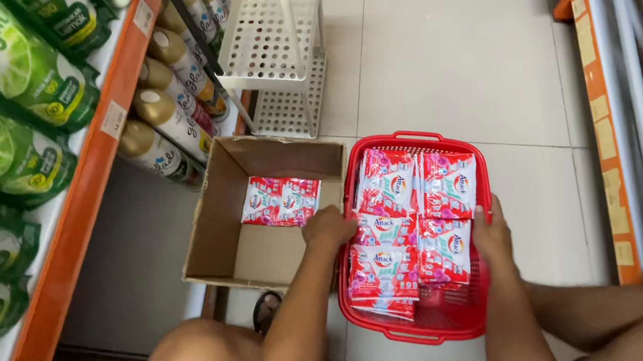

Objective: The person sits on the floor and transfers small red and white detergent packets from a red plastic basket into a cardboard box. They arrange the packets neatly in rows within the box, filling it up layer by layer.

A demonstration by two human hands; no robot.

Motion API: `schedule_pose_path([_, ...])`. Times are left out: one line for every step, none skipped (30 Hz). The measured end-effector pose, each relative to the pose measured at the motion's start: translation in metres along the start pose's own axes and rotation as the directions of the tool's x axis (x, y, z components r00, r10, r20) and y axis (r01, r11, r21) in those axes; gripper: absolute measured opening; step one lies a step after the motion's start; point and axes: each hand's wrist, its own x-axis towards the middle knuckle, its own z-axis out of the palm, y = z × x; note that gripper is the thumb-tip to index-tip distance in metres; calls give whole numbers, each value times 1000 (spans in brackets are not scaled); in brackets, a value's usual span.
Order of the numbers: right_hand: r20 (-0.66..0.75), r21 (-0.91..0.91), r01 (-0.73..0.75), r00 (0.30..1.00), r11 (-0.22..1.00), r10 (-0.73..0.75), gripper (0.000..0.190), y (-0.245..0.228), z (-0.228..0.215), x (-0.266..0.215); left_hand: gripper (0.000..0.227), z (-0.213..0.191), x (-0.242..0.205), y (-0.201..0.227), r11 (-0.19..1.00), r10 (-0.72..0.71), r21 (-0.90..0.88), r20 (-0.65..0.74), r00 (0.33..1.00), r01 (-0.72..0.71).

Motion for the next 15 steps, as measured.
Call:
schedule_pose_path([-1,-5,-1,1000,1000,1,61,5,0,8,59,16,13,-4,1000,0,-4,3,1000,0])
schedule_pose_path([4,-50,-7,1000,999,7,58,11,2,15,50,34,25,-11,997,-51,-68,-74,996,46])
schedule_pose_path([9,-96,-13,1000,995,14,55,16,4,22,42,51,37,-17,987,-107,-135,-148,983,87])
schedule_pose_path([5,-91,-13,1000,996,14,55,10,4,19,42,53,41,-18,988,-103,-131,-150,983,83])
schedule_pose_path([-2,-87,-12,1000,996,12,55,4,4,17,41,55,45,-19,987,-106,-142,-183,977,81])
schedule_pose_path([-7,-89,-16,1000,996,16,54,0,3,14,40,61,48,-19,985,-112,-153,-208,972,81])
schedule_pose_path([-9,-88,-22,1000,996,22,54,-3,1,13,40,61,45,-17,986,-110,-149,-204,973,80])
schedule_pose_path([-11,-75,-27,1000,997,26,54,-8,1,14,38,59,44,-16,984,-107,-161,-208,972,74])
schedule_pose_path([-13,-63,-31,999,998,30,54,-14,1,16,37,57,44,-14,983,-104,-173,-212,972,68])
schedule_pose_path([-7,-62,-34,999,998,34,54,-21,0,17,37,55,41,-11,983,-110,-170,-211,971,74])
schedule_pose_path([-12,-44,-21,1000,999,20,54,-29,-2,21,35,52,40,-7,977,-130,-196,-226,965,85])
schedule_pose_path([-14,-27,-8,1000,1000,8,54,-35,-3,25,33,51,39,-3,970,-153,-221,-240,959,100])
schedule_pose_path([-5,-28,-12,1000,1000,12,54,-23,1,45,33,58,43,-3,970,-161,-219,-237,958,109])
schedule_pose_path([-11,14,12,1000,1000,-12,53,-16,8,71,33,61,52,-2,962,-192,-236,-234,953,135])
schedule_pose_path([-18,55,36,999,998,-35,51,-10,15,98,34,63,62,-2,954,-222,-253,-230,948,161])
